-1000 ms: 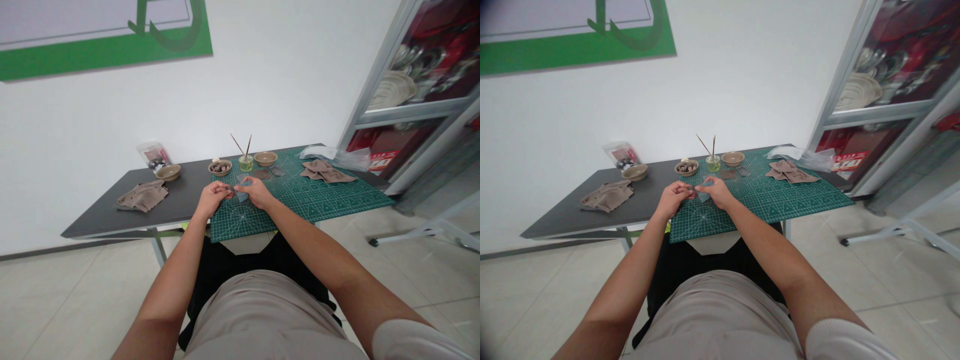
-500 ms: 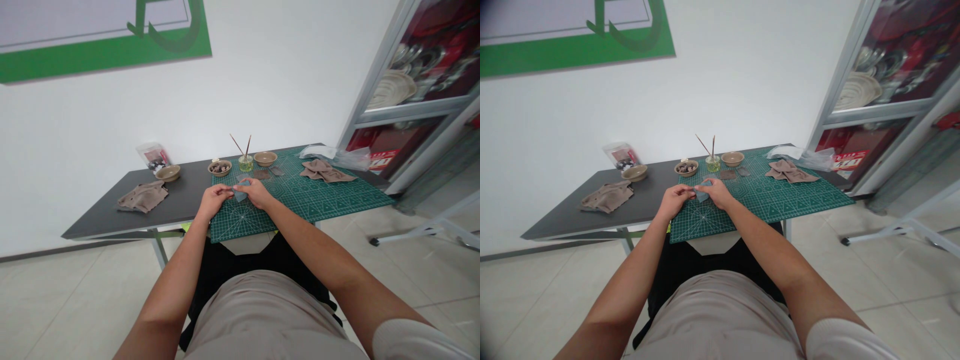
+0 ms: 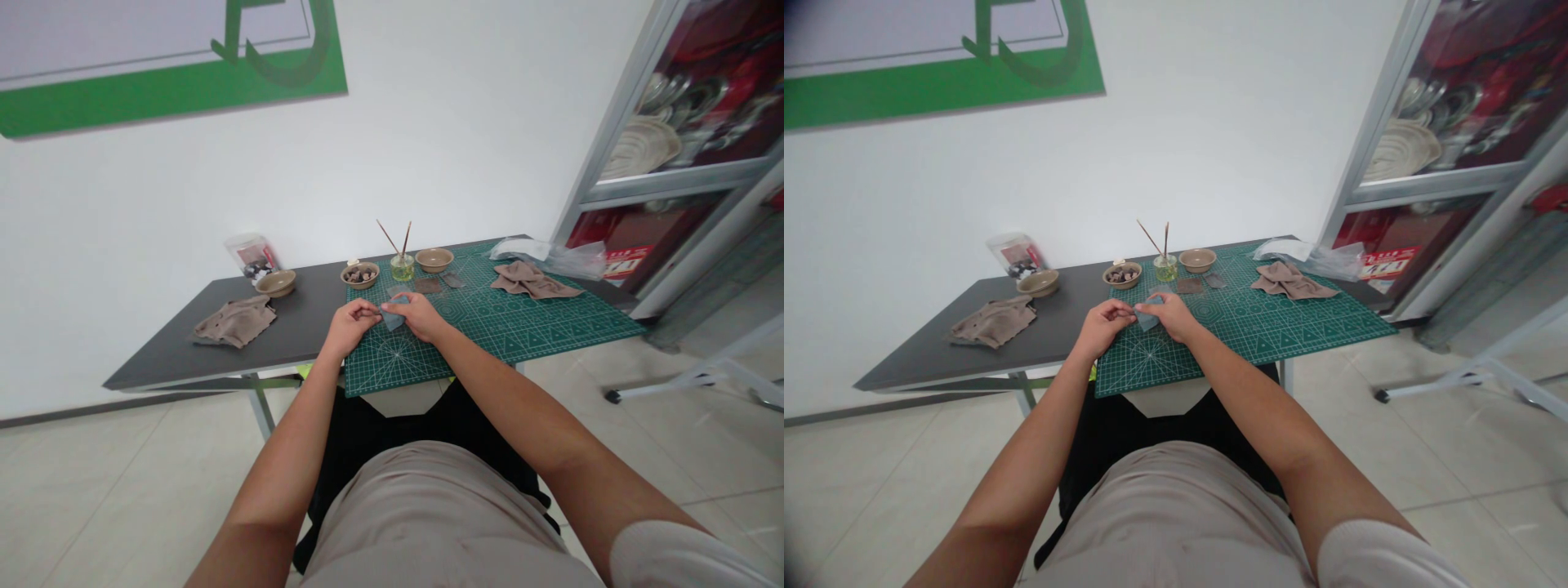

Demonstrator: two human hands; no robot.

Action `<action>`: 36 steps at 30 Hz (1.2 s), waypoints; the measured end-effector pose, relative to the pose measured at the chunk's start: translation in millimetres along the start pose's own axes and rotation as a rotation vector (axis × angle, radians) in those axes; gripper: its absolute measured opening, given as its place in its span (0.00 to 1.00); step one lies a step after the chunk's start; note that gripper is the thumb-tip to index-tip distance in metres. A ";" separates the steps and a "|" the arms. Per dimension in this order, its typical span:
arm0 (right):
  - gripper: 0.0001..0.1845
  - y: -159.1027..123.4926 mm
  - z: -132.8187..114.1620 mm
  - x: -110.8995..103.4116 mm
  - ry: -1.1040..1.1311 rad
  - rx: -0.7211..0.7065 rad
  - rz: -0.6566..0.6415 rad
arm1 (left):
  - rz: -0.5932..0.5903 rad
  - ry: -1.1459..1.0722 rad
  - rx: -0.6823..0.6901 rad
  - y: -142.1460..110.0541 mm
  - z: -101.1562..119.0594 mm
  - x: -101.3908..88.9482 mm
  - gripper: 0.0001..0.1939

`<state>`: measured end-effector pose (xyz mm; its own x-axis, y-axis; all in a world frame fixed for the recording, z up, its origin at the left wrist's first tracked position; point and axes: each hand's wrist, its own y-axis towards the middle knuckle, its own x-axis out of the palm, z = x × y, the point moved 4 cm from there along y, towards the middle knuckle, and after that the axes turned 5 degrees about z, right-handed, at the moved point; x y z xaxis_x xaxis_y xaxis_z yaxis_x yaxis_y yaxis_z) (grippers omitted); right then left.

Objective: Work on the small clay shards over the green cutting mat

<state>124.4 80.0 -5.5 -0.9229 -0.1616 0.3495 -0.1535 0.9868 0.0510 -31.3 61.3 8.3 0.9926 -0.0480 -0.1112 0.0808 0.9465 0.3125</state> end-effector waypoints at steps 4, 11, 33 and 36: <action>0.25 -0.2 -0.4 0.1 0.000 -0.001 0.006 | 0.010 -0.019 -0.009 0.6 -0.4 -1.1 0.17; 0.24 0.5 0.7 -1.7 0.002 0.001 0.023 | 0.052 -0.042 -0.042 1.6 -3.3 -2.8 0.18; 0.23 -3.2 -3.4 -2.8 -0.265 -0.118 0.030 | -0.069 -0.005 -0.079 -0.8 0.6 2.0 0.19; 0.24 -3.2 -3.4 -2.4 -0.287 -0.128 0.027 | -0.073 -0.038 -0.125 0.4 -3.2 1.9 0.19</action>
<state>128.2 77.2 -3.3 -0.9907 -0.1129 0.0754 -0.0989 0.9806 0.1694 -29.6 62.6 5.2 0.9874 -0.1281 -0.0930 0.1435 0.9723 0.1845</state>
